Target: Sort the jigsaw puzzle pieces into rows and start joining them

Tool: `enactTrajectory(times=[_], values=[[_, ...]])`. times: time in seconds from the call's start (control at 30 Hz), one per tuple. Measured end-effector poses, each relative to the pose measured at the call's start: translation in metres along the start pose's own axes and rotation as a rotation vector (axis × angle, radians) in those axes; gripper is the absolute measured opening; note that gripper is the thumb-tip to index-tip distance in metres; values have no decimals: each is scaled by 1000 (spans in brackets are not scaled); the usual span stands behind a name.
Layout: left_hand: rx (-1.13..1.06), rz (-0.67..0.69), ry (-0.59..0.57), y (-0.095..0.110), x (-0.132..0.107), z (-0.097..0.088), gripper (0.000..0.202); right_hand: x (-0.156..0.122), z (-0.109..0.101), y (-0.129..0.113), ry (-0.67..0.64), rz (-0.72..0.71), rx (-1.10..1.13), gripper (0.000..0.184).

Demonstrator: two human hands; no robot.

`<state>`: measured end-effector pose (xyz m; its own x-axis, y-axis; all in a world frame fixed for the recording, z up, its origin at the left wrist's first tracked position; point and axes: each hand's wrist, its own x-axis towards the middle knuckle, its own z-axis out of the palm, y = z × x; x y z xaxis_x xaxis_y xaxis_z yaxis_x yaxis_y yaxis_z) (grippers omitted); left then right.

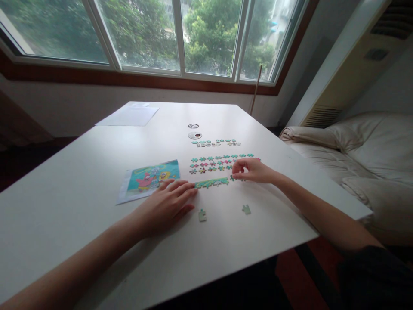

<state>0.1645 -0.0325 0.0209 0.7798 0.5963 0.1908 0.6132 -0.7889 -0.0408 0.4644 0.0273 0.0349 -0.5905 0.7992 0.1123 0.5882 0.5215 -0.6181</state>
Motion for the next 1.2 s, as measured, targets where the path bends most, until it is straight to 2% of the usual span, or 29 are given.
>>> enactTrajectory(times=[0.13, 0.47, 0.7, 0.9, 1.2], values=[[15, 4, -10, 0, 0, -1, 33, 6, 11, 2, 103, 71, -41, 18], [16, 11, 14, 0, 0, 0, 33, 6, 15, -5, 98, 78, -134, 12], [17, 6, -1, 1, 1, -1, 34, 2, 11, -3, 131, 0, -228, 11], [10, 3, 6, 2, 1, -2, 34, 0, 12, -7, 113, -70, -232, 9], [16, 13, 14, 1, 1, -1, 34, 3, 13, -6, 67, -54, -238, 10]])
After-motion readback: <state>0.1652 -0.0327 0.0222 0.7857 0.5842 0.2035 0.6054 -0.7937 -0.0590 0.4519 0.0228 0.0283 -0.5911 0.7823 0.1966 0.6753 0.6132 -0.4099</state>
